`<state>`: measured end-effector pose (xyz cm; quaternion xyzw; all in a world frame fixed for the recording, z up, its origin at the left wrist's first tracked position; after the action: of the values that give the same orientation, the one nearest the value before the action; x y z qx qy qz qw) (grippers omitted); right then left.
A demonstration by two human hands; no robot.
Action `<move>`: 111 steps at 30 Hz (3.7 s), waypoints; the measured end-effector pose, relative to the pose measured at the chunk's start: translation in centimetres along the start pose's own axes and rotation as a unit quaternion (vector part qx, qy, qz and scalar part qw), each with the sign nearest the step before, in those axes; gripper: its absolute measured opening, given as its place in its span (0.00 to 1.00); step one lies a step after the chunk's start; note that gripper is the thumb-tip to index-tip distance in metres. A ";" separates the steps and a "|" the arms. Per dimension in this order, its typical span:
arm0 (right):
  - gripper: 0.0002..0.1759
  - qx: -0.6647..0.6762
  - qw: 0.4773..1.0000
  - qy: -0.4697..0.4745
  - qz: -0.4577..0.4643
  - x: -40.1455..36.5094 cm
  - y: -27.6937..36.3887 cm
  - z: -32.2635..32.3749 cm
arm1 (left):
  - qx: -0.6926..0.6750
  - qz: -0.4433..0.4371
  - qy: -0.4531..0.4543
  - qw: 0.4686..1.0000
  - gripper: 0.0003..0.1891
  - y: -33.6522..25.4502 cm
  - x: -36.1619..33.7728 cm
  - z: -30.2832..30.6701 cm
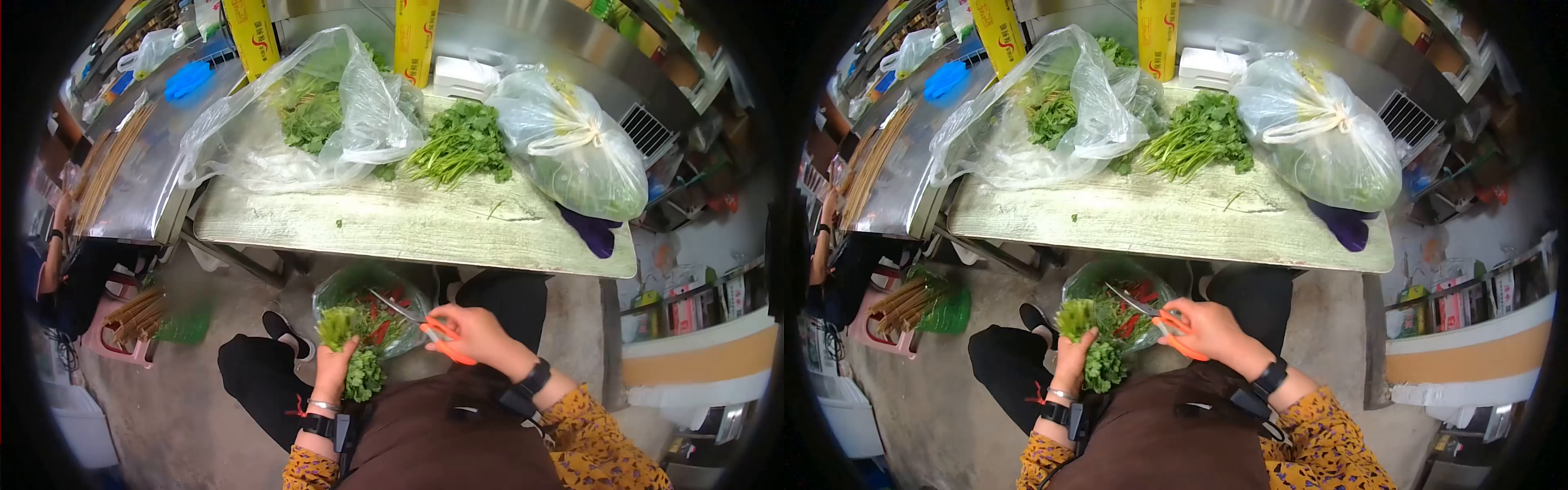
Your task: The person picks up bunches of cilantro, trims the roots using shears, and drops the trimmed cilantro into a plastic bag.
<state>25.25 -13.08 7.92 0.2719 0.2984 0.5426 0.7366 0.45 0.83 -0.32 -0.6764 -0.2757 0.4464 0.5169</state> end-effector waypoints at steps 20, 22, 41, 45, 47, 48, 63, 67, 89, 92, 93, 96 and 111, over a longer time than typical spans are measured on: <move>0.50 -0.220 0.945 0.019 0.241 4.7 8.8 -8.8 | -0.465 0.125 -0.073 0.874 0.14 2.5 2.7 -4.9; 0.53 -0.282 0.935 0.013 0.217 5.8 7.2 -11.6 | -0.505 0.141 -0.092 0.846 0.14 3.5 2.8 -5.0; 0.18 -0.462 0.812 0.356 -0.014 17.4 -4.9 -17.1 | -0.200 0.375 0.081 0.902 0.30 8.2 3.1 -4.2; 0.12 -0.473 0.773 0.420 -0.047 18.4 -6.5 -17.7 | -0.172 0.329 0.113 0.921 0.19 7.7 2.7 -4.0; 0.12 -0.393 0.854 0.309 -0.146 18.9 -7.3 -16.9 | -0.135 0.311 0.149 0.929 0.18 8.3 2.8 -4.2; 0.14 -0.387 0.852 0.312 -0.164 19.3 -7.2 -16.1 | -0.137 0.310 0.149 0.929 0.18 8.4 3.0 -4.4; 0.22 -0.265 0.875 0.357 -0.194 17.7 -8.7 -13.7 | -0.138 0.269 0.136 0.944 0.13 8.9 2.3 -5.4; 0.20 0.069 0.917 0.282 -0.274 15.4 -7.6 -11.6 | -0.065 0.295 0.232 0.924 0.15 8.5 1.9 -4.7; 0.34 -0.281 0.931 0.084 0.215 3.8 7.0 -8.3 | -0.463 0.121 0.022 0.878 0.18 1.8 0.4 -4.2; 0.37 -0.212 0.941 0.094 0.247 3.1 7.6 -6.5 | -0.424 0.094 0.014 0.901 0.17 0.7 0.3 -3.5; 0.37 -0.211 0.942 0.087 0.248 3.0 7.6 -5.8 | -0.395 0.067 0.009 0.916 0.17 0.1 0.0 -3.3; 0.39 -0.008 0.981 0.036 0.191 3.0 7.0 -4.0 | -0.348 0.046 0.015 0.936 0.16 -1.3 -0.7 -2.5; 0.19 0.400 0.872 0.282 0.000 5.8 8.6 -8.2 | 0.006 -0.153 0.238 0.959 0.35 -0.1 -2.2 -1.8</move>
<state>15.13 -4.59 7.78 0.3789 0.6852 0.4306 0.4490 1.05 -1.76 0.60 -0.7093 -0.2422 0.1895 0.6342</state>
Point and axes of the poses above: each hand's wrist, its own x-axis towards the middle knuckle, its own z-axis out of the back of the hand, y = z × x, the point moved 1 cm from there along x, towards the middle knuckle
